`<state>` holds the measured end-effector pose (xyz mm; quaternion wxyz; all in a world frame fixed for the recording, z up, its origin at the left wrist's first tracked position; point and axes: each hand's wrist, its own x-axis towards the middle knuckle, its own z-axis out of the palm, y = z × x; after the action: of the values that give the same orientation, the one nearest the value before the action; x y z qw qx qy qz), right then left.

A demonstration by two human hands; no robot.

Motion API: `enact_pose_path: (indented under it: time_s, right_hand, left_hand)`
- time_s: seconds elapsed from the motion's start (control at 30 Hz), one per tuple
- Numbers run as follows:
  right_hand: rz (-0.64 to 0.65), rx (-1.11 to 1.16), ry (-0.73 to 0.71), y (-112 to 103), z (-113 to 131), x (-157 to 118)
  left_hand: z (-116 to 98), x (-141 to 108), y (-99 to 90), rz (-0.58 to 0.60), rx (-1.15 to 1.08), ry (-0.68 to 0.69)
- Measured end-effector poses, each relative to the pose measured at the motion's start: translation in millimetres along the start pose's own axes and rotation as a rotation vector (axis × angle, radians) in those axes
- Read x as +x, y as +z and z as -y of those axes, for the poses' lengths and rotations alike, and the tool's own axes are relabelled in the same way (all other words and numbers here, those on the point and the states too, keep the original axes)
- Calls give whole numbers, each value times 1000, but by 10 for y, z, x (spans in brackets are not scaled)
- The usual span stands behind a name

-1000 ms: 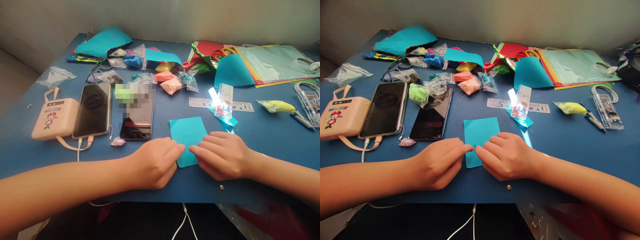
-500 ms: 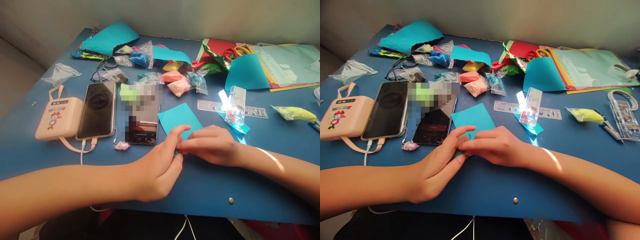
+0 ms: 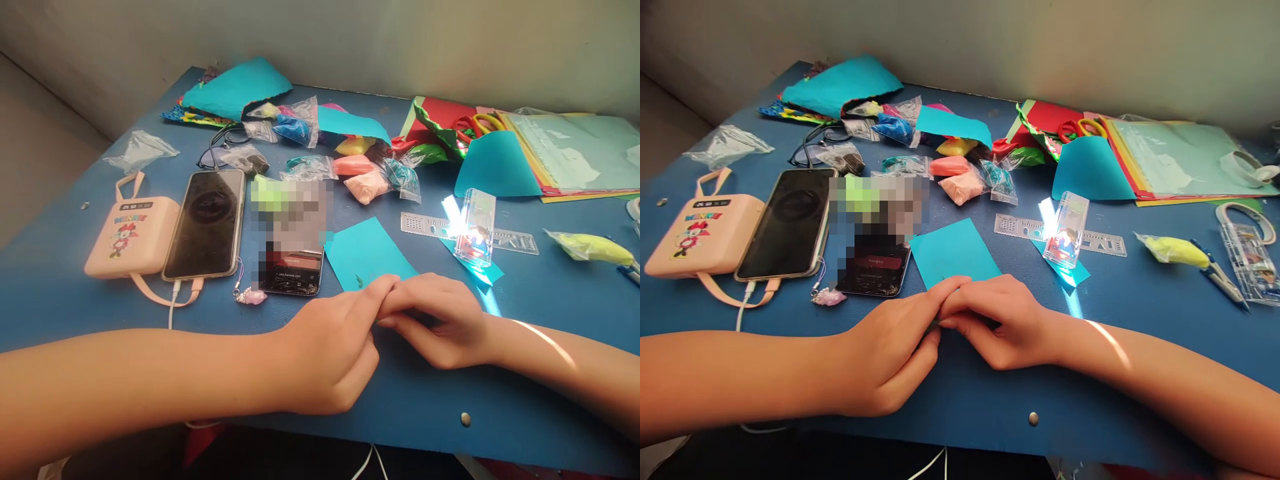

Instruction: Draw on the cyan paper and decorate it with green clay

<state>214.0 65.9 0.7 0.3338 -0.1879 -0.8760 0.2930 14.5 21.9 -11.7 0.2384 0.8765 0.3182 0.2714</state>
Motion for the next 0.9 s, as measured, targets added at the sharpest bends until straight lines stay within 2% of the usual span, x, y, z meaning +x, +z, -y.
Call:
enact_pose_path:
  time_s: [0.1,0.2,0.27,0.37,0.47,0.57,0.73,0.83,0.9]
  right_hand:
    - [-157,149,206,-29,-10,-13]
    - [-265,311,403,-44,-72,18]
    - [-260,294,510,-44,-115,64]
    - [-212,298,590,-40,-160,133]
    - [-261,360,603,-65,-173,172]
    - [-332,340,583,-178,-130,156]
    - [-342,299,430,-426,37,-14]
    - [-326,229,410,-441,135,-126]
    - [-311,216,445,-412,199,-166]
  left_hand:
    - [-13,-18,11,-65,312,76]
    - [-2,-28,4,-101,503,98]
    - [25,-20,-12,-117,609,132]
    - [71,4,-53,-130,694,226]
    - [94,16,-88,-120,695,313]
    - [101,7,-70,-117,652,424]
    - [129,-18,15,-122,456,504]
    - [141,-8,-26,-47,339,545]
    - [131,9,-89,51,266,585]
